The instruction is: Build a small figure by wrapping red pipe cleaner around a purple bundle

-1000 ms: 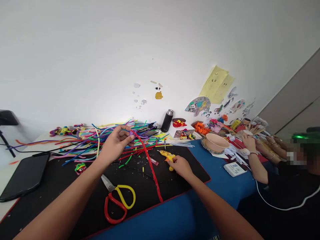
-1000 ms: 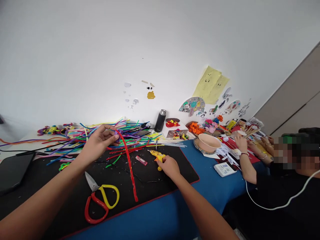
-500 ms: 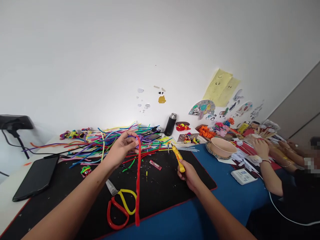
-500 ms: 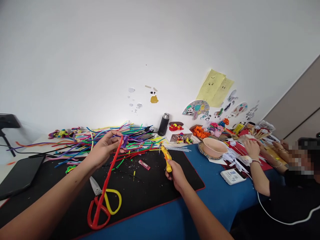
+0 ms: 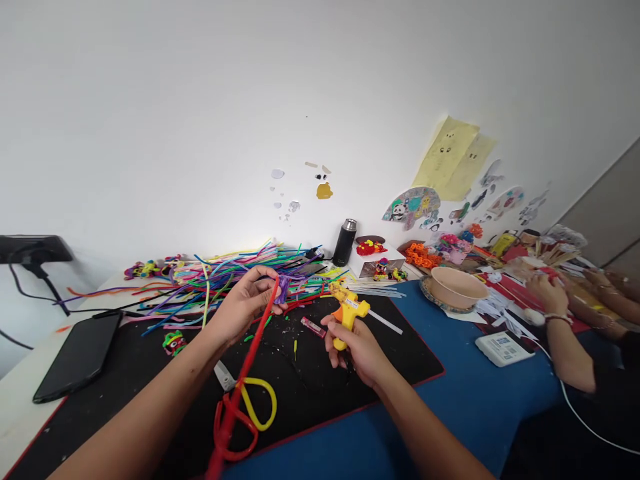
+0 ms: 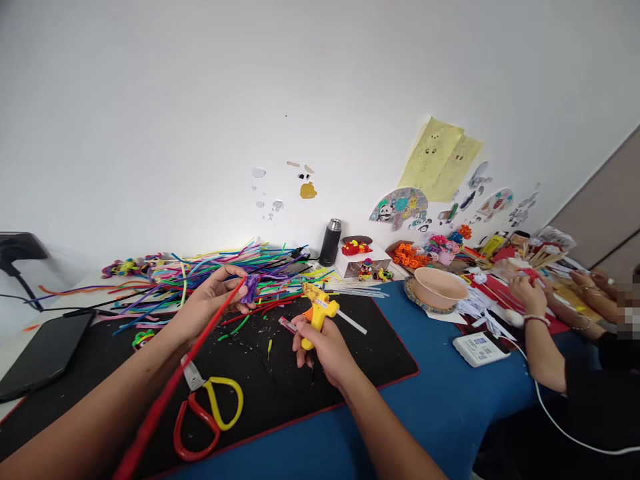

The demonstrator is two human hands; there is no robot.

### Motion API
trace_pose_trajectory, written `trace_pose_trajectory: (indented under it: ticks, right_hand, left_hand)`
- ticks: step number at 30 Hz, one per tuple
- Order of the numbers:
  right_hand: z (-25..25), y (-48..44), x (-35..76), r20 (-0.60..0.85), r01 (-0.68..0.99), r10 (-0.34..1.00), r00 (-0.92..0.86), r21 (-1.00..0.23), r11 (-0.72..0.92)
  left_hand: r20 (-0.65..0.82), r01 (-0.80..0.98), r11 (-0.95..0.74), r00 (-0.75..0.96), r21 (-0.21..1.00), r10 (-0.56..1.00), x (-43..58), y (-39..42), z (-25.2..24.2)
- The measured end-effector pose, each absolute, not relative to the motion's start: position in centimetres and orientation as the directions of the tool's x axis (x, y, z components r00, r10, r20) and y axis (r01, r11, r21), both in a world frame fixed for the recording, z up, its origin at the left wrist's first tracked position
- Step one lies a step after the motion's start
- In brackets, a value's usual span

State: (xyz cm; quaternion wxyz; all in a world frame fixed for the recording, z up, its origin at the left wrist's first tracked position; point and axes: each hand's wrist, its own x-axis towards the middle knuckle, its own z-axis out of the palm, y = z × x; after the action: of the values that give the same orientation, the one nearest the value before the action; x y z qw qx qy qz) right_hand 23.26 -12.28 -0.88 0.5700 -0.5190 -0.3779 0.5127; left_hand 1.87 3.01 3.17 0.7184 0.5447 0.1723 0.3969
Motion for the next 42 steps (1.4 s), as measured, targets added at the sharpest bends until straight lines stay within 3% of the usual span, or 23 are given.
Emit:
trace_pose_trajectory:
  ticks: [7, 13, 18, 24, 29, 42]
  right_hand:
    - [0.4, -13.6, 23.4, -0.070, -0.044, 0.997, -0.024, -0.996, -0.071]
    - [-0.1, -13.2, 23.3, -0.150, 0.100, 0.988, 0.034, -0.983, -0.153]
    - [0.2, -13.5, 23.1, -0.164, 0.087, 0.979, -0.120, -0.984, -0.154]
    - [-0.5, -13.5, 22.8, -0.200, 0.089, 0.979, -0.048, -0.977, -0.195]
    - [-0.3, -14.0, 23.3, -0.138, -0.002, 0.976, -0.169, -0.990, -0.140]
    - [-0.4, -13.0, 22.1, -0.082, -0.108, 0.978, -0.195, -0.989, -0.104]
  left_hand:
    - [0.145, -0.371, 0.127, 0.623, 0.920, 0.769, 2.0, 3.0, 2.9]
    - [0.137, -0.333, 0.117, 0.649, 0.936, 0.748, 2.0, 3.0, 2.5]
    - [0.122, -0.328, 0.135, 0.654, 0.935, 0.746, 2.0, 2.7, 2.8]
    - [0.118, -0.313, 0.118, 0.641, 0.943, 0.759, 2.2, 2.9, 2.7]
    - [0.087, -0.312, 0.162, 0.652, 0.936, 0.754, 2.1, 3.1, 2.5]
    - [0.088, -0.282, 0.206, 0.762, 0.937, 0.641, 2.3, 2.3, 2.1]
